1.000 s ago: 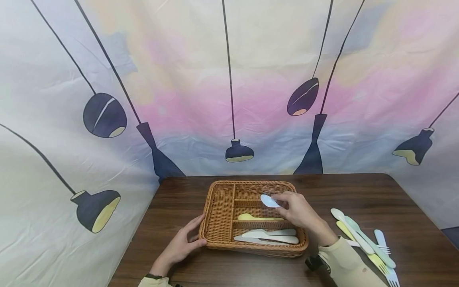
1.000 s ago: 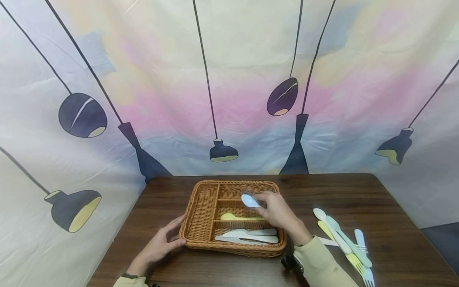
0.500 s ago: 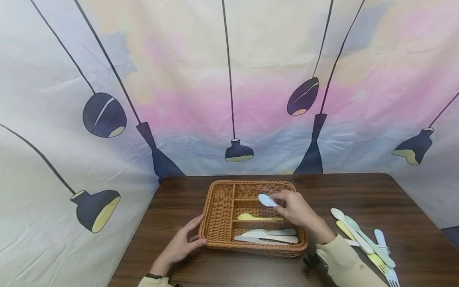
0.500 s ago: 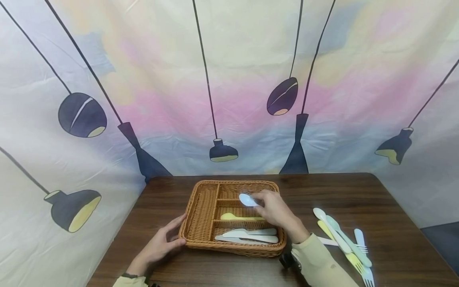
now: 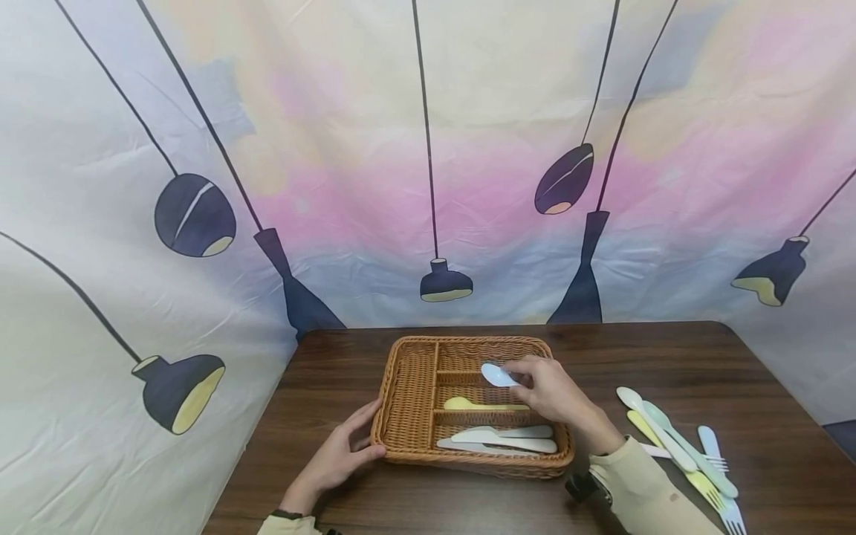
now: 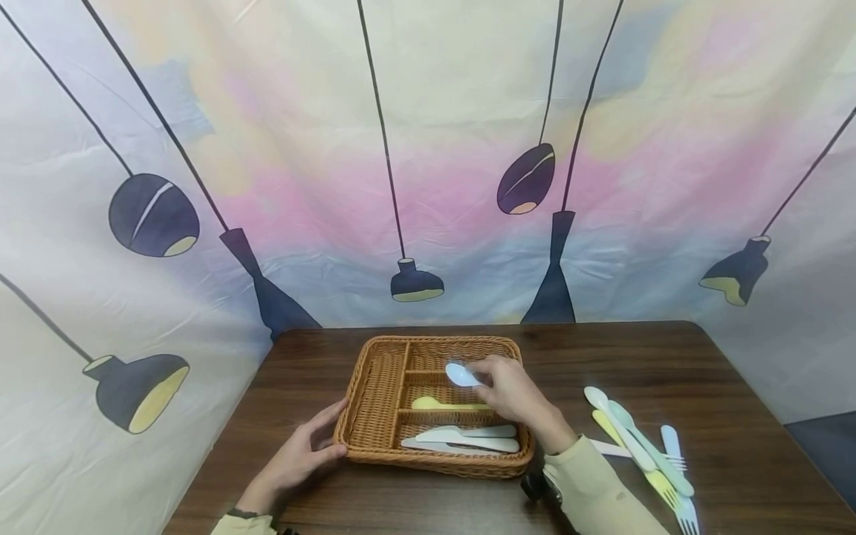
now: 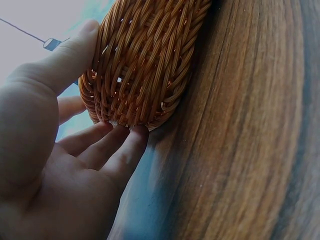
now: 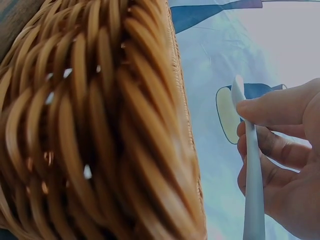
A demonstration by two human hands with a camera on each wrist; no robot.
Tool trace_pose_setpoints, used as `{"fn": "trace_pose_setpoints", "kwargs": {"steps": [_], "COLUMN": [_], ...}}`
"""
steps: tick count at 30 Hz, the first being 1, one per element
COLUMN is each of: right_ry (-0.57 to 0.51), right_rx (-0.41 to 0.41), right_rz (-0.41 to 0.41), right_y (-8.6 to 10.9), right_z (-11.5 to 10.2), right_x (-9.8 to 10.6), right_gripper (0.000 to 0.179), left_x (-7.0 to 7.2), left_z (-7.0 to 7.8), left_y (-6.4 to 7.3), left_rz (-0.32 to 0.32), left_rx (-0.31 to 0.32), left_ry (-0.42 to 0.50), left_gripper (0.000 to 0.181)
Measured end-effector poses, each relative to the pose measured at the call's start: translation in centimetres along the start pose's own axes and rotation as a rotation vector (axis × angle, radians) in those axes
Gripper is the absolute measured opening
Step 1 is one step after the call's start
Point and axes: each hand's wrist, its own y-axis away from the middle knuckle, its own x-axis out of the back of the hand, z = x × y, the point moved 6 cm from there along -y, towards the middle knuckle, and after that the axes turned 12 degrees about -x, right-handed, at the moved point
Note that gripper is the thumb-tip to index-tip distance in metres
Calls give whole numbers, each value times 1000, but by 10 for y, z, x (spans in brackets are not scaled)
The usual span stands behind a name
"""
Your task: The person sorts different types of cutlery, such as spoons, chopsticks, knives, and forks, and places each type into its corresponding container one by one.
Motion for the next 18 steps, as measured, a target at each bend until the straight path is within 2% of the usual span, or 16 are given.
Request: {"fn": "trace_pose_setpoints", "kwargs": {"steps": [9, 18], "right_ry": [9, 15], "right_rx": [1, 10], "right_rz": [-6, -2], "right_y": [0, -3], "right_z": [-1, -1], "right_x": [1, -1], "right_gripper": [34, 33], "left_x": [0, 0], "left_z": [0, -1], "left_y": [0, 0], "left_rz": [-5, 3], "left_rx": [-22, -19], "left_ry": [-3, 7], "left_gripper": [78, 79]}}
